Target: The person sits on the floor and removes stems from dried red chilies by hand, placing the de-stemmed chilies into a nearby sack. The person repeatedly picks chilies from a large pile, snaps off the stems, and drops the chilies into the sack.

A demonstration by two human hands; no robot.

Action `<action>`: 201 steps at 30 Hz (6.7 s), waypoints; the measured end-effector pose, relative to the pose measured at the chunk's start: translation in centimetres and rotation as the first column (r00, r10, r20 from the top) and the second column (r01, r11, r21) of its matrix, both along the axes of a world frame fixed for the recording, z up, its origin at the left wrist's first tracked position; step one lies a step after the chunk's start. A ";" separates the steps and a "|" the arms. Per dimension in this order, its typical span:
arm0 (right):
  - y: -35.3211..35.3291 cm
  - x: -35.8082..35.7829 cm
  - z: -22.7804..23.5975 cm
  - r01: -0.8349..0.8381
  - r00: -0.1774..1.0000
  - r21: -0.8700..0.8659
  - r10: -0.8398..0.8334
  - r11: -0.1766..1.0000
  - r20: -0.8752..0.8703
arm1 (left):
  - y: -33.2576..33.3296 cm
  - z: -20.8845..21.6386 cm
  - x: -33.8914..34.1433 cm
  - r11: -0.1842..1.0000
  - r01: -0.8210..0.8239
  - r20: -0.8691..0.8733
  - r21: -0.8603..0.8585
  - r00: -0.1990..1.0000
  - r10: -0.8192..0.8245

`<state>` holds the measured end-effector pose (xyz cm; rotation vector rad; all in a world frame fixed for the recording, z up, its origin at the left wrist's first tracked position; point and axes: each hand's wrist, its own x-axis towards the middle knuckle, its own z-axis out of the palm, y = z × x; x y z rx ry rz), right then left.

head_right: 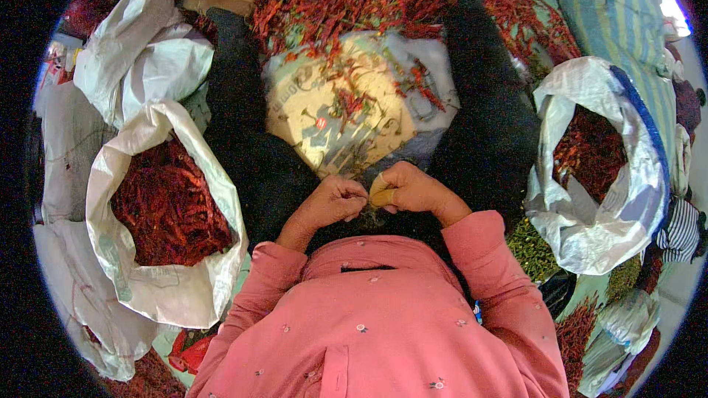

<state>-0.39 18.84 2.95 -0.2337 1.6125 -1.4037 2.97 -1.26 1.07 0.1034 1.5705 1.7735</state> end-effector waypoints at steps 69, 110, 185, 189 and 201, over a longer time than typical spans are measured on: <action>-6.1 -0.9 -1.3 0.423 0.544 0.281 0.006 0.861 -0.839 | -1.4 -0.9 -2.1 0.960 -0.277 0.286 -0.036 0.918 0.276; -6.5 -3.1 3.0 0.281 0.480 0.072 -0.076 0.957 -0.874 | 0.8 -0.5 -5.0 0.579 -0.815 0.714 0.034 0.425 0.556; -6.7 -3.3 0.3 0.380 0.521 0.195 -0.035 0.904 -0.853 | -0.9 -1.5 -4.6 0.819 -0.554 0.423 0.149 0.785 0.453; -5.0 -6.9 -0.7 0.362 0.583 0.097 -0.144 0.927 -0.800 | -1.3 -2.3 -4.8 0.750 -0.640 0.508 0.164 0.707 0.492; -4.9 -10.5 -3.8 0.573 0.488 0.349 0.034 0.741 -0.872 | -1.7 -2.5 -5.4 0.706 -0.686 0.504 0.177 0.679 0.534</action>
